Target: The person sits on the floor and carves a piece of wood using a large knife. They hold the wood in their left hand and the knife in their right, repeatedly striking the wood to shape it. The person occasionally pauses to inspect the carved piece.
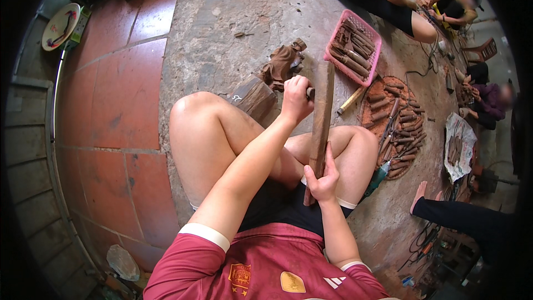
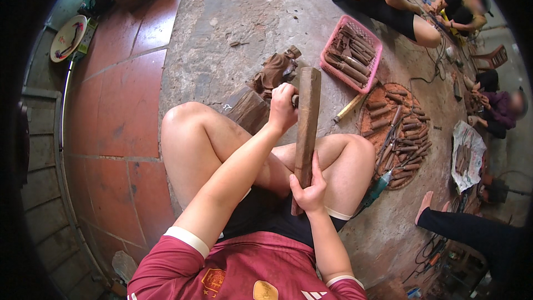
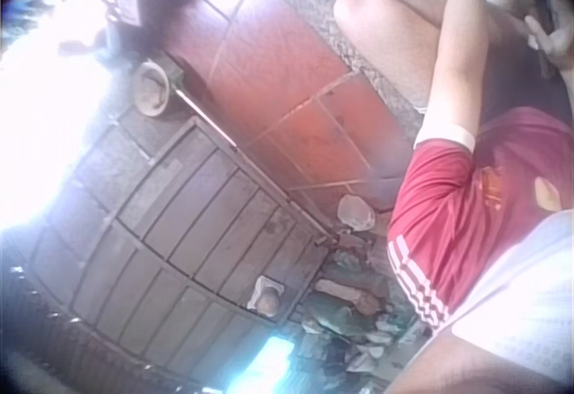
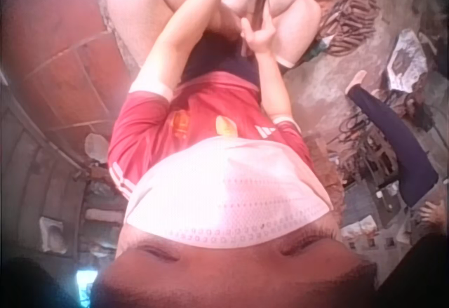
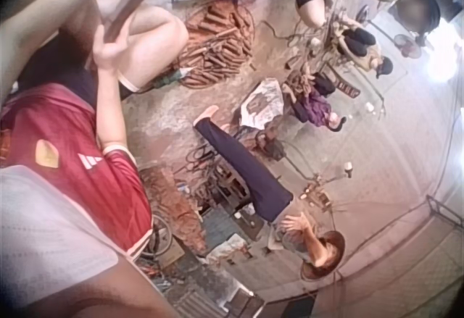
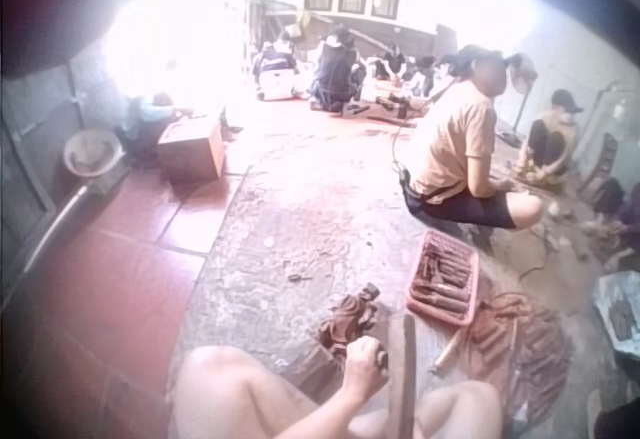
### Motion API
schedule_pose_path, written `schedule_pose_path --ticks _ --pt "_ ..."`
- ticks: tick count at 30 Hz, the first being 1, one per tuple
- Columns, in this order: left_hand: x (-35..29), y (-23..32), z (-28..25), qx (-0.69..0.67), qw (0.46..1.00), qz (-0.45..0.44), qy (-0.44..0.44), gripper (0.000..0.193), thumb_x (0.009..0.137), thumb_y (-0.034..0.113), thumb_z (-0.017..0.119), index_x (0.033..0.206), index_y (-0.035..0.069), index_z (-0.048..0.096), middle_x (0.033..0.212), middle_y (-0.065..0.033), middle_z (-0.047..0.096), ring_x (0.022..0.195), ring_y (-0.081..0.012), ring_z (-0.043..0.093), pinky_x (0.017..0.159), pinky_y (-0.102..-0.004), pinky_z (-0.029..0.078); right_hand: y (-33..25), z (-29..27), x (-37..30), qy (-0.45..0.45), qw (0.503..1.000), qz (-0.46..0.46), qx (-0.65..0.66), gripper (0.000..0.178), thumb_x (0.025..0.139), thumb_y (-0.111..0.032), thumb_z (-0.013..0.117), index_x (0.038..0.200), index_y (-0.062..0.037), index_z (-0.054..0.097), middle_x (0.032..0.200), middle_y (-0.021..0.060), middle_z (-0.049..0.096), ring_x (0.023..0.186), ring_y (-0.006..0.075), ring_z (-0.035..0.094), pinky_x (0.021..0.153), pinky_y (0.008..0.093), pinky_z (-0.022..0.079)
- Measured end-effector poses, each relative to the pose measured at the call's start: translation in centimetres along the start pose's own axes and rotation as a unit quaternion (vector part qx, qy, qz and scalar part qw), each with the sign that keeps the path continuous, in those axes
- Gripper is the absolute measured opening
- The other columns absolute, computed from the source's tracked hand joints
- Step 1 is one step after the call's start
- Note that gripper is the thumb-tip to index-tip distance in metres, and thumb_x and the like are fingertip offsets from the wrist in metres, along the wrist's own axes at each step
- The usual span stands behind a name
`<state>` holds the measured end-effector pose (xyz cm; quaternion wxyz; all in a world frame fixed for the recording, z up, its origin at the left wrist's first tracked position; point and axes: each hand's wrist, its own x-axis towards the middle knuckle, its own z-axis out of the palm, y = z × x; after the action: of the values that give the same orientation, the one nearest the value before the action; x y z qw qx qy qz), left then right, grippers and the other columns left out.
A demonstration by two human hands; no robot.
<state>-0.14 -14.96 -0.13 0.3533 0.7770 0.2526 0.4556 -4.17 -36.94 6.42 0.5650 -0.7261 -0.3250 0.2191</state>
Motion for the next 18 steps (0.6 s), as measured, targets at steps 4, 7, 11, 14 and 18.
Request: schedule_pose_path --ticks 4,7,11,14,18 --pt "0.1 0.5 -0.1 -0.017 1.000 0.005 0.010 0.021 0.069 0.009 0.068 0.083 0.005 0.052 0.082 -0.0126 0.053 0.084 -0.0339 0.053 0.078 -0.0418 0.039 -0.4 -0.2 -0.3 -0.010 1.000 0.026 -0.010 0.080 0.079 -0.008 0.070 0.145 0.0120 0.030 0.123 0.0224 0.061 0.111 0.0227 0.061 0.095 0.0311 0.049" --pt "0.4 0.6 -0.2 -0.021 0.999 0.009 0.025 0.023 0.072 0.013 0.069 0.085 0.005 0.052 0.083 -0.0128 0.053 0.084 -0.0340 0.053 0.078 -0.0418 0.038 -0.2 -0.1 0.0 0.001 0.999 -0.020 -0.049 0.081 0.078 -0.009 0.071 0.146 0.0095 0.031 0.110 0.0200 0.067 0.099 0.0209 0.066 0.086 0.0304 0.053" --pt "0.6 0.2 -0.1 -0.024 0.999 0.003 0.024 0.025 0.072 0.015 0.070 0.085 0.004 0.052 0.082 -0.0133 0.052 0.084 -0.0341 0.053 0.077 -0.0417 0.038 -1.0 -0.1 0.0 0.000 0.996 -0.030 -0.087 0.079 0.077 -0.009 0.071 0.145 0.0073 0.035 0.097 0.0198 0.070 0.087 0.0227 0.069 0.076 0.0326 0.055" --pt "0.6 0.3 -0.2 -0.041 0.998 -0.004 0.038 0.024 0.071 0.013 0.069 0.084 0.004 0.051 0.082 -0.0135 0.052 0.083 -0.0341 0.052 0.076 -0.0413 0.037 -0.7 -0.3 0.0 -0.012 0.989 -0.054 -0.140 0.079 0.075 -0.008 0.072 0.144 0.0066 0.037 0.089 0.0202 0.069 0.078 0.0276 0.070 0.070 0.0354 0.056" --pt "0.4 -0.6 -0.1 -0.046 0.997 -0.013 0.060 0.024 0.069 0.011 0.069 0.084 0.005 0.051 0.081 -0.0132 0.051 0.082 -0.0338 0.052 0.075 -0.0409 0.037 -0.5 -0.2 -0.2 -0.010 0.973 -0.121 -0.198 0.078 0.075 -0.007 0.073 0.143 0.0065 0.038 0.086 0.0223 0.068 0.075 0.0343 0.069 0.069 0.0386 0.056"
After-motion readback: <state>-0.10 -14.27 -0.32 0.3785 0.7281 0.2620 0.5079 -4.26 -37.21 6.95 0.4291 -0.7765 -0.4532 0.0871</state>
